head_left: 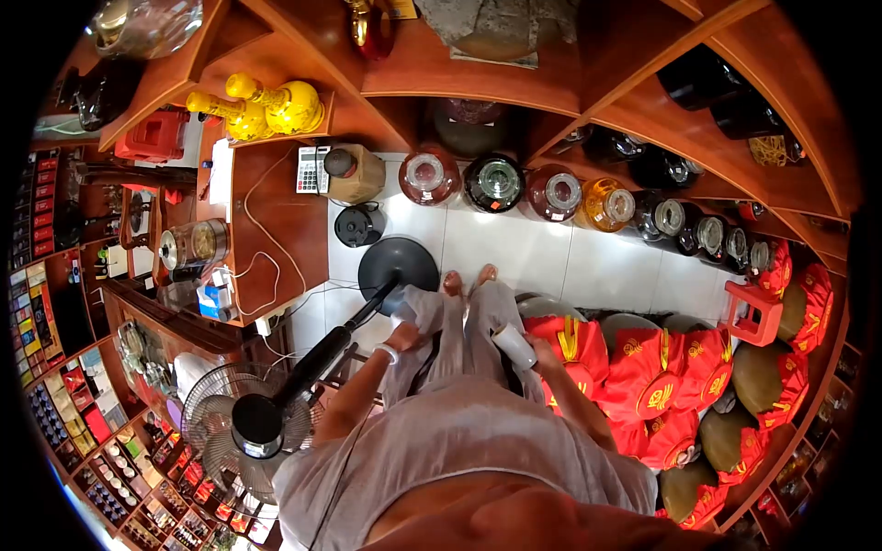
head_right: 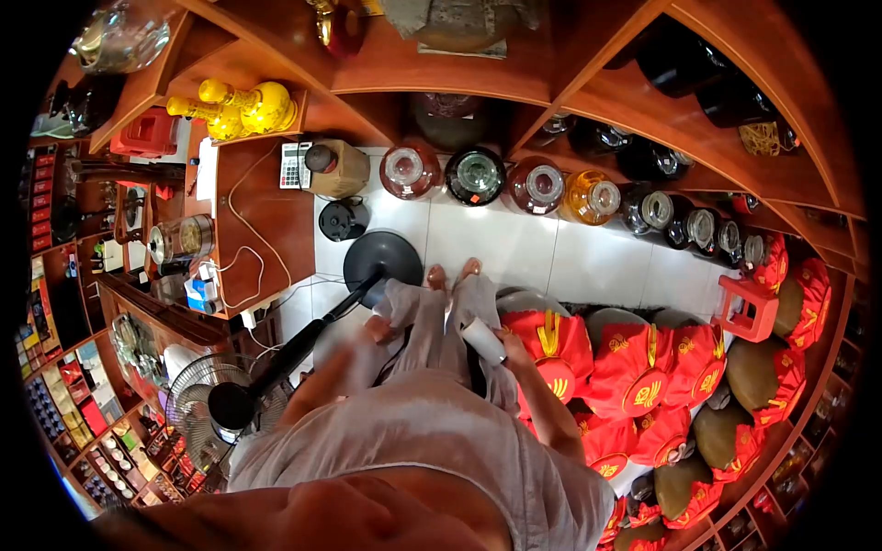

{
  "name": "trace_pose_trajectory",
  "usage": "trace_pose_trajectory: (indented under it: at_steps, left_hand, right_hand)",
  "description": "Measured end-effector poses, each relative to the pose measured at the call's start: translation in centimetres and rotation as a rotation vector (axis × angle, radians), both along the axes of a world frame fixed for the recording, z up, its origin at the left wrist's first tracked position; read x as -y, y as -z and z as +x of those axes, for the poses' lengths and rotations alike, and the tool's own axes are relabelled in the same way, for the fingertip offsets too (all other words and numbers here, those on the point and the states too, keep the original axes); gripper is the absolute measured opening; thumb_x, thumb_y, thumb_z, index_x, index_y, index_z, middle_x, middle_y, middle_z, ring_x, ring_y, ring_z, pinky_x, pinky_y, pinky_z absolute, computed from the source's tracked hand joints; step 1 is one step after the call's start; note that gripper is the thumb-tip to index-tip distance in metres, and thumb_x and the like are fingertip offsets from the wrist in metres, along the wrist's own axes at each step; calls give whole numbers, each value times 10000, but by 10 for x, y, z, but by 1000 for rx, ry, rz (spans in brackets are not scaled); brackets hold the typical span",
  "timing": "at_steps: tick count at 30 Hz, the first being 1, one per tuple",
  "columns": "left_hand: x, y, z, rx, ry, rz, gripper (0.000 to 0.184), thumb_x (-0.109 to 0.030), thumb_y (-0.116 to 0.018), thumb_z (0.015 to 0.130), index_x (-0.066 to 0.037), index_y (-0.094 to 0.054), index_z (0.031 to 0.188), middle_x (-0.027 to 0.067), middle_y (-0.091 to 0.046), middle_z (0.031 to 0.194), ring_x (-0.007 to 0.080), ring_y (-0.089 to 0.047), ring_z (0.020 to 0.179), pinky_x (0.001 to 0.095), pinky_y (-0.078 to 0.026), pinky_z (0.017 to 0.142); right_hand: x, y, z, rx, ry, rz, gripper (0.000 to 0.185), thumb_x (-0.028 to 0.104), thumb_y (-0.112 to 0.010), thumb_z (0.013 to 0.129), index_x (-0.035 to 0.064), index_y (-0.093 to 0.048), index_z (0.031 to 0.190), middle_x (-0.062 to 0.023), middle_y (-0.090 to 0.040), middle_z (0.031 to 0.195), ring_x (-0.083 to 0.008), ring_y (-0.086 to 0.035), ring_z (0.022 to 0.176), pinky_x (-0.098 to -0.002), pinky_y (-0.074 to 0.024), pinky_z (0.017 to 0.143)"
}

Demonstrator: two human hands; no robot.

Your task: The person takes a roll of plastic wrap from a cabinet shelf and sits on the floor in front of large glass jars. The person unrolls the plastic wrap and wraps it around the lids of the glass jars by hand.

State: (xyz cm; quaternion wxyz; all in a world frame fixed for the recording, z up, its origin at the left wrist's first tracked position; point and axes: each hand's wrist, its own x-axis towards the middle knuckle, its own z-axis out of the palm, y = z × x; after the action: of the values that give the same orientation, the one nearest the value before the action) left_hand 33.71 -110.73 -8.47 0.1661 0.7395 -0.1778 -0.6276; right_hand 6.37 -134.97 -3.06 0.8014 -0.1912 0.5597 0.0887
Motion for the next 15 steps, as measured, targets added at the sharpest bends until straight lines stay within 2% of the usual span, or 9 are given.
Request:
trace_pose_trajectory:
  at_steps: [4, 7, 8, 9, 10, 11, 13, 14, 15]
  left_hand:
    - [22, -21, 6, -166, 274, -121, 274, -257, -644, 737, 3, -639, 820, 72, -596, 750, 163, -531, 756, 307, -429, 667]
    - [25, -61, 1, -556, 100, -1, 210, -193, -629, 730, 4, -638, 804, 57, -599, 753, 158, -521, 752, 310, -426, 667]
    - [21, -59, 2, -636, 102, 18, 195, -184, -620, 742, -1, -641, 805, 51, -599, 748, 152, -524, 739, 305, -428, 654]
    - [17, -52, 1, -670, 149, 7, 180, -176, -612, 753, -7, -644, 807, 46, -600, 743, 146, -527, 726, 299, -430, 641]
    - [13, -41, 1, -691, 207, -15, 167, -167, -603, 765, -13, -647, 808, 40, -601, 738, 139, -530, 714, 293, -431, 629]
    - [7, -23, 2, -689, 272, -66, 155, -159, -595, 776, -18, -651, 810, 35, -601, 733, 133, -533, 701, 287, -433, 616]
    - [5, 21, 6, -637, 389, -212, 139, -142, -577, 799, -29, -657, 813, 24, -603, 722, 121, -538, 675, 276, -436, 591]
    - [12, 35, 14, -590, 378, -183, 135, -134, -569, 811, -35, -660, 814, 18, -603, 717, 114, -541, 662, 270, -438, 579]
    - [48, 17, 31, -557, 207, 45, 128, -138, -581, 810, -37, -659, 802, 32, -604, 713, 123, -554, 654, 275, -448, 558]
  right_hand:
    - [0, 27, -6, -18, 153, 137, 283, 217, -467, 878, -4, -581, 1012, -121, -623, 868, -219, -619, 724, -377, -513, 638]
    - [23, 92, -4, -16, 185, 39, 281, 187, -519, 853, -11, -579, 1044, -114, -622, 920, -217, -614, 757, -359, -504, 671]
    - [31, 119, -2, 17, 235, -39, 286, 174, -537, 844, -14, -577, 1056, -114, -623, 939, -213, -613, 774, -347, -500, 679]
    - [57, 96, 32, -108, 233, -82, 272, 163, -555, 832, -14, -590, 1035, -116, -619, 966, -200, -605, 818, -334, -492, 702]
    - [75, 119, 39, 51, 207, -119, 278, 172, -557, 832, -21, -597, 1030, -118, -619, 976, -203, -600, 845, -330, -489, 718]
    - [91, 145, 53, 13, 197, -213, 250, 188, -483, 872, -5, -584, 997, -123, -621, 924, -224, -619, 812, -362, -517, 714]
    - [136, 135, 96, 49, 137, -337, 273, 178, -516, 858, -10, -583, 1044, -109, -622, 937, -201, -618, 788, -335, -513, 707]
    - [155, 134, 117, 58, 186, -357, 262, 177, -538, 847, -20, -595, 1009, -108, -623, 925, -189, -616, 775, -318, -508, 695]
    - [172, 149, 128, 88, 120, -447, 236, 179, -543, 842, -23, -605, 946, -107, -626, 889, -181, -612, 764, -304, -502, 673]
